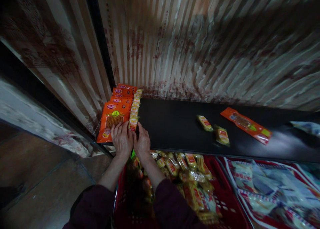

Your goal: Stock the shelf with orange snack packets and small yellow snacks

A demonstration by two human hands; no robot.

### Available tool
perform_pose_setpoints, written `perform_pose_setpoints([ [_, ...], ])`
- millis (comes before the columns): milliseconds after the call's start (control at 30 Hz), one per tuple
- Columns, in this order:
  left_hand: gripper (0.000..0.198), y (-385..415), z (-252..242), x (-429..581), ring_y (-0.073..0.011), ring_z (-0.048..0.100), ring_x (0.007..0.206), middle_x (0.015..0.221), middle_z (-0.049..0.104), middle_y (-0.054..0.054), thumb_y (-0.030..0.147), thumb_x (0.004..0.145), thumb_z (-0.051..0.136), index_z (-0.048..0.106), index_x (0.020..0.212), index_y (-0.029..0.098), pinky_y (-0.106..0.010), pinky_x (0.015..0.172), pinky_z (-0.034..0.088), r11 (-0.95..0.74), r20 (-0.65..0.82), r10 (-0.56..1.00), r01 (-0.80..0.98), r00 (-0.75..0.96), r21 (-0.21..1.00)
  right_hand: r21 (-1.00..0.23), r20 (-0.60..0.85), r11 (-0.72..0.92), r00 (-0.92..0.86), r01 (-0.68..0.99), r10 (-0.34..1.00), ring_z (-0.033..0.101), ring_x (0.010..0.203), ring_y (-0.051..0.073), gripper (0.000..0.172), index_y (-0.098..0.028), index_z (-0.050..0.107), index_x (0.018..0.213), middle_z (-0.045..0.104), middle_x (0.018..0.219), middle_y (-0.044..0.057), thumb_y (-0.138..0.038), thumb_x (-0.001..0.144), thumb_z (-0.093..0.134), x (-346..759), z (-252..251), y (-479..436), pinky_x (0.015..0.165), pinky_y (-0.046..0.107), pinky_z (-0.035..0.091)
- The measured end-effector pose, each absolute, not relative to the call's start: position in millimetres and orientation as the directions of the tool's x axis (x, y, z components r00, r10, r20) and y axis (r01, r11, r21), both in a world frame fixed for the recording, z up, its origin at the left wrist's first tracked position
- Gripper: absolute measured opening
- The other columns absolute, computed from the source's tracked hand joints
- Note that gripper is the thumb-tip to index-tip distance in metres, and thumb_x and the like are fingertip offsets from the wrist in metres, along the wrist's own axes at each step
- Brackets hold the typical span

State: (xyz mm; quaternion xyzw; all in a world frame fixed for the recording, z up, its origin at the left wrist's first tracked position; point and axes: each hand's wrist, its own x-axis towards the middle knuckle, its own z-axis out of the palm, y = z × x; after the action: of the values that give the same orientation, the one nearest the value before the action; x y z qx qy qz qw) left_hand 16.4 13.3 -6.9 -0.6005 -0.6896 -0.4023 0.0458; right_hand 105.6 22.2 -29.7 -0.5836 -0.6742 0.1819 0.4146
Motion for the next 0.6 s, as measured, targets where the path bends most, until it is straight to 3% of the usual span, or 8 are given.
perform_pose_setpoints([
  [600, 0.033, 5.9, -6.8, 17.0, -0.0249, 0.054, 0.113, 0.100, 0.070, -0.011, 0.018, 0.085, 0.043, 0.065, 0.111, 0.015, -0.051, 0.110, 0.027, -0.055, 0.535, 0.805, 0.866, -0.256, 0.497, -0.728, 0.360, 0.276, 0.007, 0.628, 0.933, 0.058, 0.108, 0.023, 0.048, -0.020, 0.051, 0.132, 0.064, 0.122, 0.008, -0.021, 0.084, 0.048, 108.6, -23.9, 19.2, 0.095, 0.041, 0.047],
])
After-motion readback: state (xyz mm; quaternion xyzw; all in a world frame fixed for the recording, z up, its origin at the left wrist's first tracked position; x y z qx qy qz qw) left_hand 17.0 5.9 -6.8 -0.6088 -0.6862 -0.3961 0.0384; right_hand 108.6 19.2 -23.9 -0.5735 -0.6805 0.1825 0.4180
